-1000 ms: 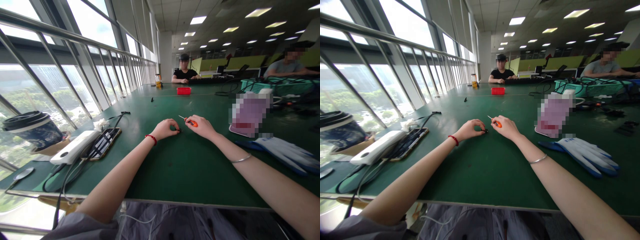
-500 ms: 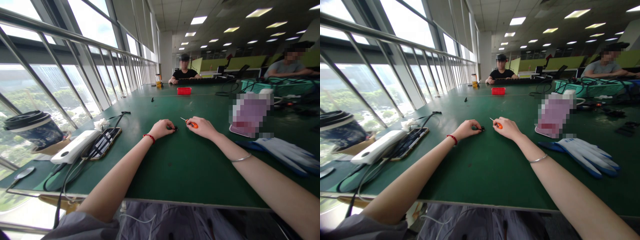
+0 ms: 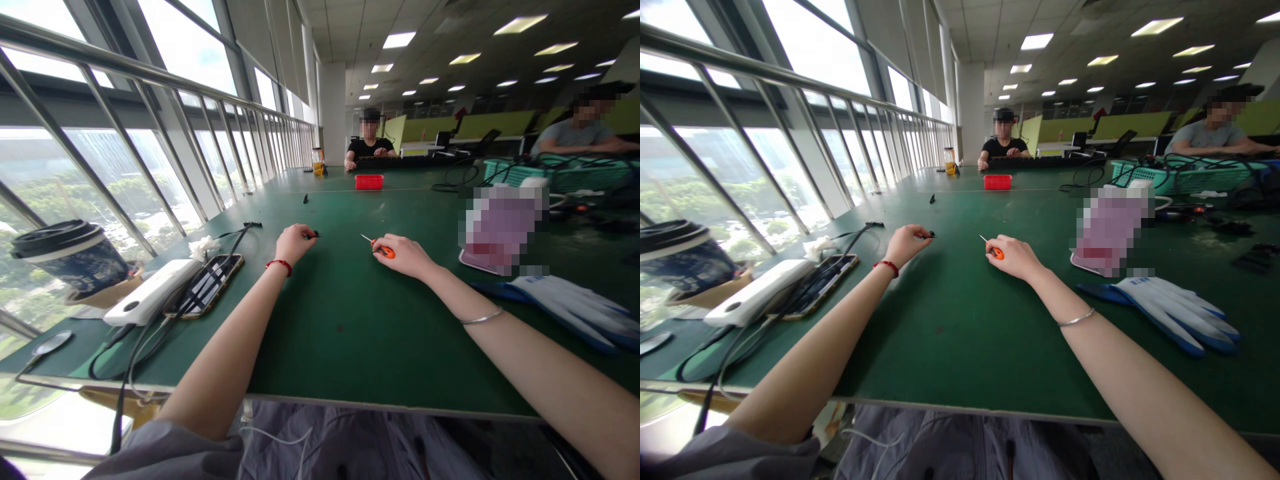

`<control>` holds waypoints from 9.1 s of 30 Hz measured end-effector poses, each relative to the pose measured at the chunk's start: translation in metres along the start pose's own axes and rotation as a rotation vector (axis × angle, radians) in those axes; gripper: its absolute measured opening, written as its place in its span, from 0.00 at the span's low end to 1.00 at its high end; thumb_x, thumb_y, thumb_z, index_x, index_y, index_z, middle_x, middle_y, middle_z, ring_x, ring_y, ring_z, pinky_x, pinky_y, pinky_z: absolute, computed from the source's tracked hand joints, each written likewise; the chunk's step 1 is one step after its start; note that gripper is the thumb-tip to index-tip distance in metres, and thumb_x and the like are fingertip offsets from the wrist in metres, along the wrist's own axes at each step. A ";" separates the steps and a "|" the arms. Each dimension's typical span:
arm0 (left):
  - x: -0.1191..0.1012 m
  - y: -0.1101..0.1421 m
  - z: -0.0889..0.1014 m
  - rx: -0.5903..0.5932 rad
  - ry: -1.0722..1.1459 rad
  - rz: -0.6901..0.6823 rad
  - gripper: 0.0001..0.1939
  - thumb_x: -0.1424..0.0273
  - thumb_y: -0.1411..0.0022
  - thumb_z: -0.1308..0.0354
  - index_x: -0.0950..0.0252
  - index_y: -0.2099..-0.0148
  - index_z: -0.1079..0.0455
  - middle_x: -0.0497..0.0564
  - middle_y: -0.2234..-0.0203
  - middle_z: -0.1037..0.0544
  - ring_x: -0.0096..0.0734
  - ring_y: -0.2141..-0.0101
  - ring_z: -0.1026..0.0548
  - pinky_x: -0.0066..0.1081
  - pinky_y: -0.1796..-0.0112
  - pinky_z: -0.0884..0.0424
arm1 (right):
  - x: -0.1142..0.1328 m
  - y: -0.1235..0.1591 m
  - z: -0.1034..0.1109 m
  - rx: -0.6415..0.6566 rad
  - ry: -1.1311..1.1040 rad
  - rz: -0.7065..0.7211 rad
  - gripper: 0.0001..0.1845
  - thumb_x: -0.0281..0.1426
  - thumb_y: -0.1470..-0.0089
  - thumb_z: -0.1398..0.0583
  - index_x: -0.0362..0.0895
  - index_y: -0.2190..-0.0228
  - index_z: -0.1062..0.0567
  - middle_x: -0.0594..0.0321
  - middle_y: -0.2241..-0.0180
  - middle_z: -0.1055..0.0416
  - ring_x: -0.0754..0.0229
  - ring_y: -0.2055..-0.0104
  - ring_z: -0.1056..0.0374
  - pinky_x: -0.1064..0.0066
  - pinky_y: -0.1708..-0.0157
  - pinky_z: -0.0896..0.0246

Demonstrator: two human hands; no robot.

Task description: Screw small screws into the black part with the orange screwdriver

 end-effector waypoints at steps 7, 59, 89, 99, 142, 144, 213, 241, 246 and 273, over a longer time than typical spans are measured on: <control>0.095 0.016 0.055 -0.205 -0.212 0.491 0.12 0.66 0.48 0.42 0.61 0.60 0.23 0.55 0.60 0.21 0.46 0.56 0.26 0.37 0.58 0.29 | 0.002 0.000 0.001 -0.003 0.020 -0.004 0.10 0.37 0.46 0.45 0.49 0.64 0.26 0.63 0.61 0.29 0.60 0.65 0.33 0.70 0.72 0.43; 0.125 0.021 0.057 -0.149 -0.245 0.612 0.17 0.61 0.45 0.44 0.63 0.56 0.23 0.59 0.56 0.22 0.49 0.53 0.27 0.41 0.54 0.30 | 0.003 0.000 -0.003 0.021 0.019 0.010 0.11 0.36 0.46 0.45 0.48 0.61 0.28 0.61 0.59 0.30 0.58 0.65 0.32 0.69 0.71 0.40; -0.056 0.019 -0.055 0.173 0.116 -0.356 0.09 0.71 0.46 0.44 0.63 0.62 0.26 0.49 0.67 0.24 0.31 0.66 0.26 0.29 0.62 0.29 | 0.045 0.023 0.050 -0.649 -0.464 -0.043 0.11 0.40 0.51 0.43 0.47 0.77 0.37 0.66 0.80 0.35 0.64 0.80 0.39 0.72 0.76 0.44; -0.058 0.020 -0.056 0.175 0.122 -0.368 0.09 0.71 0.46 0.44 0.64 0.62 0.26 0.50 0.67 0.25 0.31 0.66 0.27 0.29 0.62 0.29 | 0.048 0.022 0.048 -0.588 -0.468 -0.057 0.11 0.39 0.50 0.43 0.48 0.77 0.37 0.65 0.79 0.34 0.63 0.78 0.38 0.71 0.75 0.42; -0.062 0.021 -0.051 0.085 0.171 -0.317 0.08 0.74 0.49 0.44 0.65 0.65 0.26 0.50 0.69 0.25 0.28 0.71 0.27 0.27 0.66 0.29 | 0.055 0.026 0.060 -0.604 -0.403 -0.129 0.12 0.37 0.52 0.42 0.48 0.65 0.37 0.67 0.78 0.32 0.60 0.79 0.34 0.69 0.76 0.42; -0.061 0.021 -0.052 0.102 0.166 -0.297 0.08 0.73 0.49 0.43 0.64 0.65 0.25 0.49 0.72 0.24 0.29 0.71 0.26 0.28 0.65 0.29 | 0.056 0.026 0.062 -0.591 -0.398 -0.118 0.10 0.37 0.50 0.43 0.48 0.66 0.36 0.67 0.79 0.32 0.60 0.79 0.35 0.70 0.78 0.44; -0.047 0.015 -0.061 0.171 0.435 -0.118 0.10 0.74 0.51 0.38 0.68 0.63 0.22 0.51 0.71 0.20 0.31 0.68 0.24 0.27 0.64 0.29 | 0.061 0.020 0.062 -0.470 -0.452 -0.121 0.09 0.38 0.51 0.42 0.46 0.70 0.31 0.65 0.75 0.32 0.62 0.75 0.37 0.71 0.74 0.46; -0.073 0.028 -0.056 0.207 -0.267 -0.475 0.17 0.67 0.36 0.51 0.61 0.50 0.25 0.54 0.57 0.27 0.37 0.56 0.29 0.32 0.54 0.32 | 0.059 -0.003 -0.014 0.061 0.099 0.197 0.18 0.26 0.45 0.46 0.46 0.54 0.25 0.56 0.61 0.32 0.55 0.57 0.37 0.66 0.61 0.40; -0.071 0.026 -0.053 0.158 -0.183 -0.438 0.16 0.68 0.38 0.48 0.64 0.50 0.27 0.55 0.59 0.25 0.37 0.57 0.28 0.31 0.56 0.32 | 0.059 -0.007 -0.016 0.049 0.110 0.191 0.16 0.26 0.45 0.45 0.47 0.56 0.25 0.56 0.60 0.32 0.55 0.57 0.37 0.67 0.63 0.40; -0.075 0.028 -0.043 0.104 -0.285 -0.546 0.12 0.68 0.40 0.46 0.60 0.58 0.22 0.53 0.60 0.22 0.36 0.58 0.28 0.31 0.57 0.33 | 0.059 -0.009 -0.014 -0.005 0.091 0.167 0.08 0.29 0.44 0.45 0.47 0.67 0.25 0.61 0.65 0.30 0.60 0.61 0.34 0.72 0.71 0.46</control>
Point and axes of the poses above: each hand's wrist, its own y-axis away from the middle knuckle, its own z-axis out of the back of the hand, x = y × z, the point moved 8 cm from there along -y, towards the middle knuckle
